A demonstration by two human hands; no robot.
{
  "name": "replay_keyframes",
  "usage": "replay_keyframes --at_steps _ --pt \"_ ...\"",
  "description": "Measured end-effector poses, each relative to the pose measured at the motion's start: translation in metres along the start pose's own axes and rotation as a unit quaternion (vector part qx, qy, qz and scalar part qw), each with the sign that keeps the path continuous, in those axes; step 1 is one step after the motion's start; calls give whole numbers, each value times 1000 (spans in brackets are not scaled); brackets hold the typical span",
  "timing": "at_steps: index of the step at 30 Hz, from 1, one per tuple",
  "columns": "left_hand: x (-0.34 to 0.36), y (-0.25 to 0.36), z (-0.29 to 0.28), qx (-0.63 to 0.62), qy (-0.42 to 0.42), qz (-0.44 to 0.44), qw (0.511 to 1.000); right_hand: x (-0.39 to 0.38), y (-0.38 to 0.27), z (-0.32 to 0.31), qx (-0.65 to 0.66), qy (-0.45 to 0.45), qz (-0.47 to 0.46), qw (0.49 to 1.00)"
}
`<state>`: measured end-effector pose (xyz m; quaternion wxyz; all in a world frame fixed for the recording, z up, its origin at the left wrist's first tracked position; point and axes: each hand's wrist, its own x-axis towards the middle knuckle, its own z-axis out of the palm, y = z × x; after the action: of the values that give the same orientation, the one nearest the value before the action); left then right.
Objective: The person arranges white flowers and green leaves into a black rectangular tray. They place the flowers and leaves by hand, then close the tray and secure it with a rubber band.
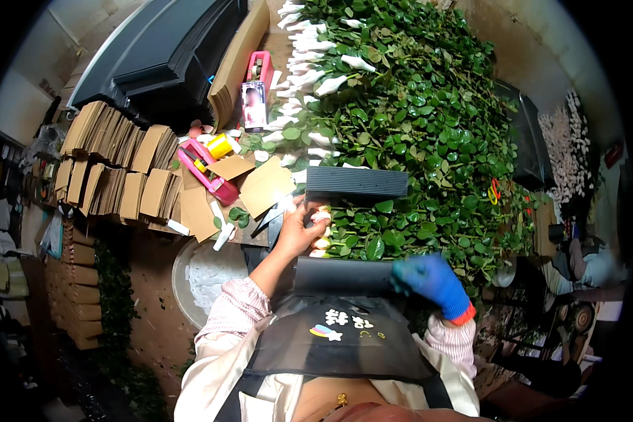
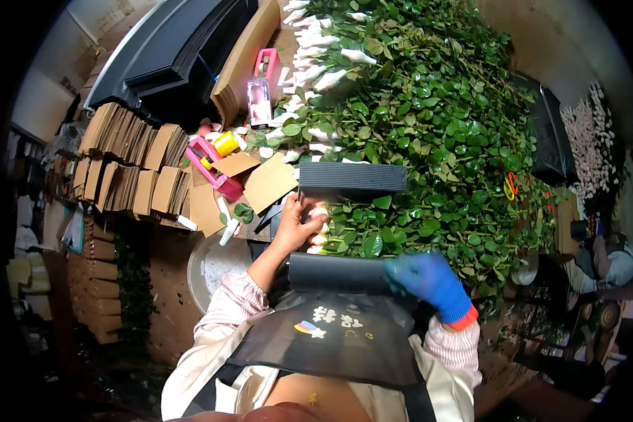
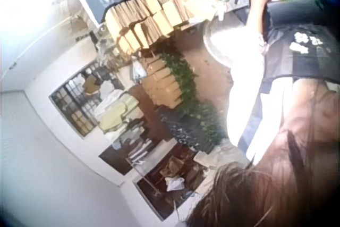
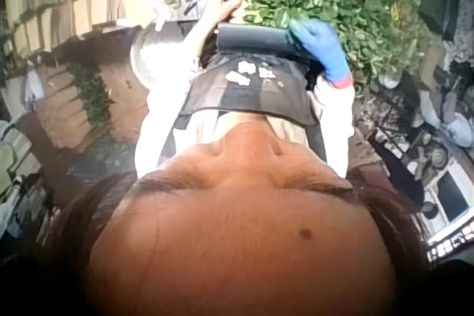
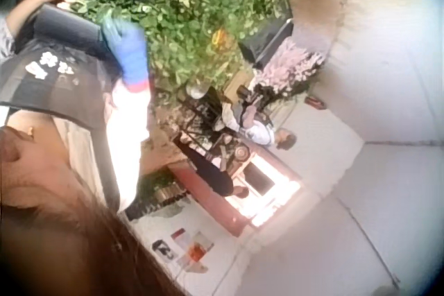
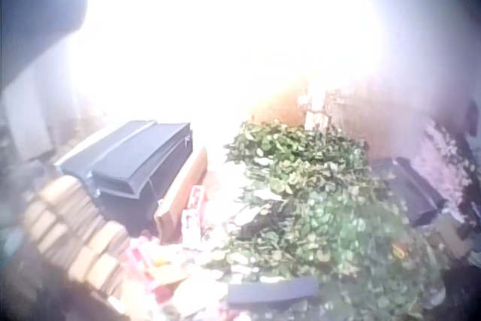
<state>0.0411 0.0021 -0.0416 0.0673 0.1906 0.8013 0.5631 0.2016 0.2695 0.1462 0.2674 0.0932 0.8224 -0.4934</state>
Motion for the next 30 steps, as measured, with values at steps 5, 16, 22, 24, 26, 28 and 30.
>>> replay_keyframes --at_steps 5,16,22,24,26,28,30 --pt "7 -4 10 -10 13 39 999 -28 101 62 -231 34 -156 960" --pt "1 -38 15 25 6 26 999 43 -7 17 -16 151 -318 936" --pt "-14 -6 -24 39 91 64 993 124 11 30 -372 220 -159 888" --pt "-10 22 -36 86 82 207 971 124 7 35 -394 221 -133 882" --pt "1 37 -28 133 -89 282 946 127 8 38 -395 202 -115 889" --pt "8 43 -15 219 -127 319 913 128 4 33 -415 178 -144 880" --pt "4 32 -8 276 -140 306 901 127 0 22 -433 109 -149 882"
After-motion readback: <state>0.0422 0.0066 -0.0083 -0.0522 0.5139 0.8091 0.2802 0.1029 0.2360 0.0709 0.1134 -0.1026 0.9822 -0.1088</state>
